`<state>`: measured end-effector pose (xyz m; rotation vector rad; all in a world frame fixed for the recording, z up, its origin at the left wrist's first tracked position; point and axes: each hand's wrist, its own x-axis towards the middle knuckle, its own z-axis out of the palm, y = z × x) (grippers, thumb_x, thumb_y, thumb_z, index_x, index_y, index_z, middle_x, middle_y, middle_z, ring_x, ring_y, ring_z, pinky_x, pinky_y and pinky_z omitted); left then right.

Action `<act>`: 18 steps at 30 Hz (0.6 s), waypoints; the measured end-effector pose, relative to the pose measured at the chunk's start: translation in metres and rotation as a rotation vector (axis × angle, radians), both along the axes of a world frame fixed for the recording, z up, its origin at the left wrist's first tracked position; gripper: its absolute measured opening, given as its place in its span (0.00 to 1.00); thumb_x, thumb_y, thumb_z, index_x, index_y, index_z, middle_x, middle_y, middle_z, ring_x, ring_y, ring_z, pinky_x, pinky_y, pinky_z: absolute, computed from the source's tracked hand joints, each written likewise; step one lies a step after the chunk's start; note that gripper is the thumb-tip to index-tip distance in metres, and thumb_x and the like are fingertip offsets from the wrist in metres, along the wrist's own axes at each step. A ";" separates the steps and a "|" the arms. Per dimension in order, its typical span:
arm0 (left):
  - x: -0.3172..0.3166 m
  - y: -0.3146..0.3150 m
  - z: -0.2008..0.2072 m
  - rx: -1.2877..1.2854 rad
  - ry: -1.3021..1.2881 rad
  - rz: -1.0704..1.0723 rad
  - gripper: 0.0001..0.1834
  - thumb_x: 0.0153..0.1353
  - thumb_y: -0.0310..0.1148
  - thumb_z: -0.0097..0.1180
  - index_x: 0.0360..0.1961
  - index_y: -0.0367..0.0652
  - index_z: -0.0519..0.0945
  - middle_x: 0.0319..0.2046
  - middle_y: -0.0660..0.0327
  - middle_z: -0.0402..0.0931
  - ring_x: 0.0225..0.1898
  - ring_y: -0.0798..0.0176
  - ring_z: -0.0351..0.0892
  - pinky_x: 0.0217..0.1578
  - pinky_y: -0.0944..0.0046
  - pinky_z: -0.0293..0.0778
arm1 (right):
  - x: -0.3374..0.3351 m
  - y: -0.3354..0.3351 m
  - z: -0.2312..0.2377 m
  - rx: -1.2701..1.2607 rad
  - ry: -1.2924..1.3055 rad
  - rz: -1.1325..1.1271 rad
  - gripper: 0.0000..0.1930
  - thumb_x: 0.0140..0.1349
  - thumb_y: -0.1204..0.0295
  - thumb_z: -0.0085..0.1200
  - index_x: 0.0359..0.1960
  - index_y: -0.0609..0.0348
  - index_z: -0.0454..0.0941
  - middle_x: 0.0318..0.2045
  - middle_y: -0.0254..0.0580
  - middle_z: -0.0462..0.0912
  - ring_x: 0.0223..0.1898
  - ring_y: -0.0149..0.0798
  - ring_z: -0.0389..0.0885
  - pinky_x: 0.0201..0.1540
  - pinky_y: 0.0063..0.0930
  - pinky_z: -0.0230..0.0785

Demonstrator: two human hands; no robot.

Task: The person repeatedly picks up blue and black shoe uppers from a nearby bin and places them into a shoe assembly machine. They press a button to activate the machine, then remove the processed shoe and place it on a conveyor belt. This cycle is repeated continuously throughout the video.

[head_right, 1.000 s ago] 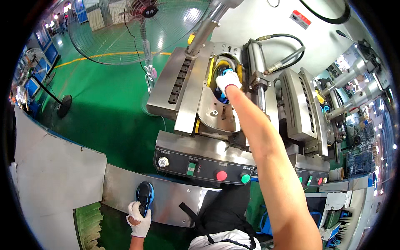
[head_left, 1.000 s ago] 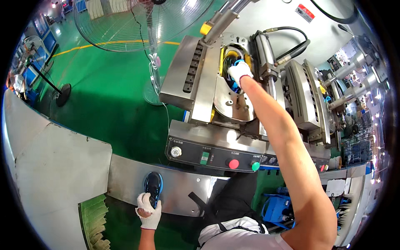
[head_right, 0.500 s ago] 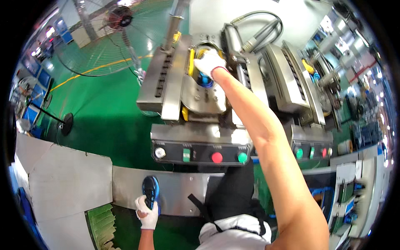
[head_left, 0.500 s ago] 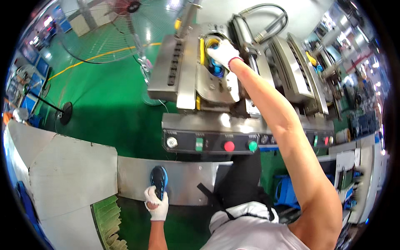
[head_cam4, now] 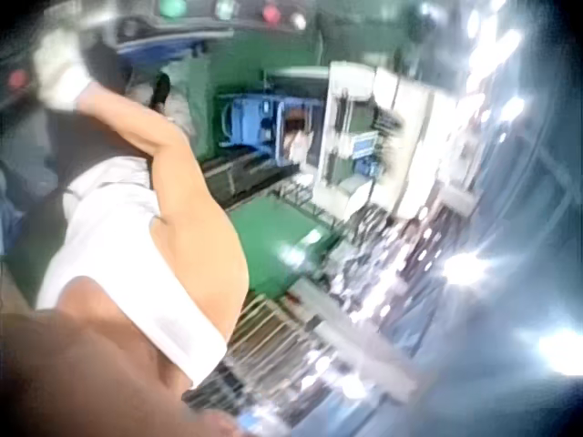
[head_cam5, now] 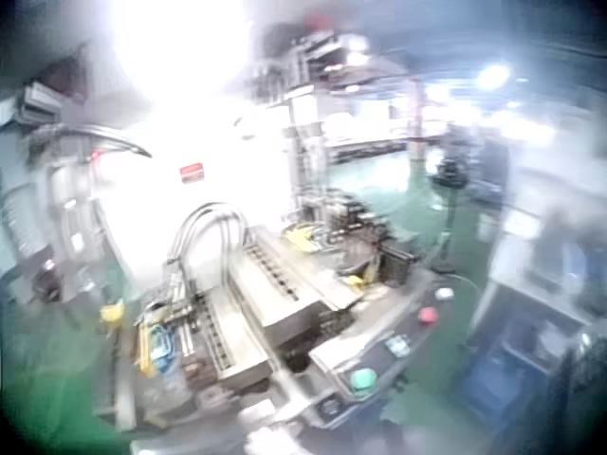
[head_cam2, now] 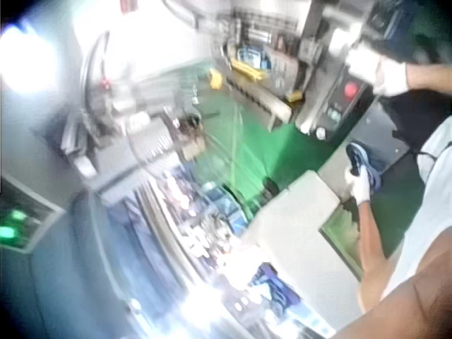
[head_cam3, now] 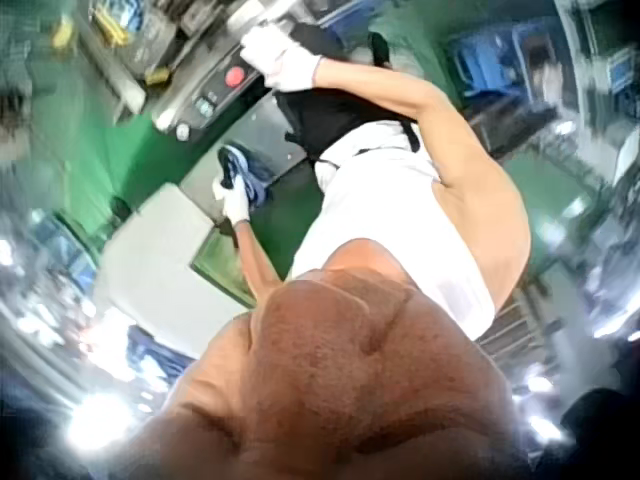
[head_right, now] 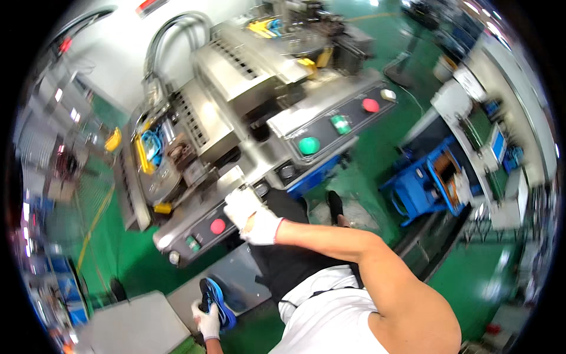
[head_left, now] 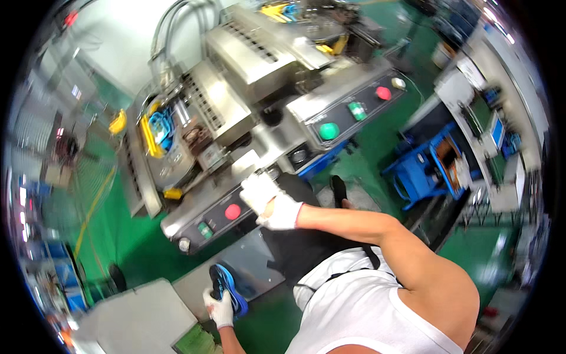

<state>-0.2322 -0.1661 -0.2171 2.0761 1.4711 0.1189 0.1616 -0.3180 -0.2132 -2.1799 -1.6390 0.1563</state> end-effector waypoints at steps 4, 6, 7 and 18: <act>0.076 -0.047 0.041 -0.018 -0.167 -0.279 0.31 0.52 0.30 0.72 0.57 0.31 0.75 0.48 0.48 0.80 0.48 0.53 0.82 0.55 0.53 0.77 | -0.025 -0.061 0.011 0.364 0.391 -0.022 0.46 0.62 0.60 0.63 0.80 0.61 0.56 0.80 0.63 0.52 0.82 0.65 0.45 0.80 0.65 0.41; 0.145 -0.094 0.079 -0.181 -0.319 -0.287 0.30 0.53 0.25 0.69 0.58 0.30 0.74 0.52 0.49 0.79 0.52 0.55 0.81 0.60 0.54 0.76 | -0.040 -0.117 0.023 0.316 0.562 -0.085 0.50 0.62 0.58 0.65 0.82 0.55 0.51 0.82 0.60 0.49 0.83 0.65 0.41 0.80 0.64 0.41; 0.170 -0.110 0.082 -0.233 -0.414 -0.304 0.29 0.54 0.23 0.69 0.58 0.30 0.74 0.53 0.49 0.79 0.54 0.55 0.81 0.61 0.54 0.75 | -0.049 -0.145 0.024 0.266 0.658 -0.134 0.51 0.62 0.57 0.65 0.83 0.52 0.49 0.82 0.58 0.47 0.83 0.65 0.41 0.80 0.63 0.42; 0.429 -0.388 0.143 -0.538 -0.940 -1.162 0.39 0.55 0.24 0.74 0.68 0.33 0.70 0.63 0.47 0.73 0.65 0.51 0.75 0.67 0.54 0.70 | 0.018 -0.352 0.061 0.704 -0.238 -1.215 0.48 0.52 0.63 0.72 0.72 0.72 0.62 0.67 0.65 0.72 0.70 0.66 0.70 0.74 0.55 0.63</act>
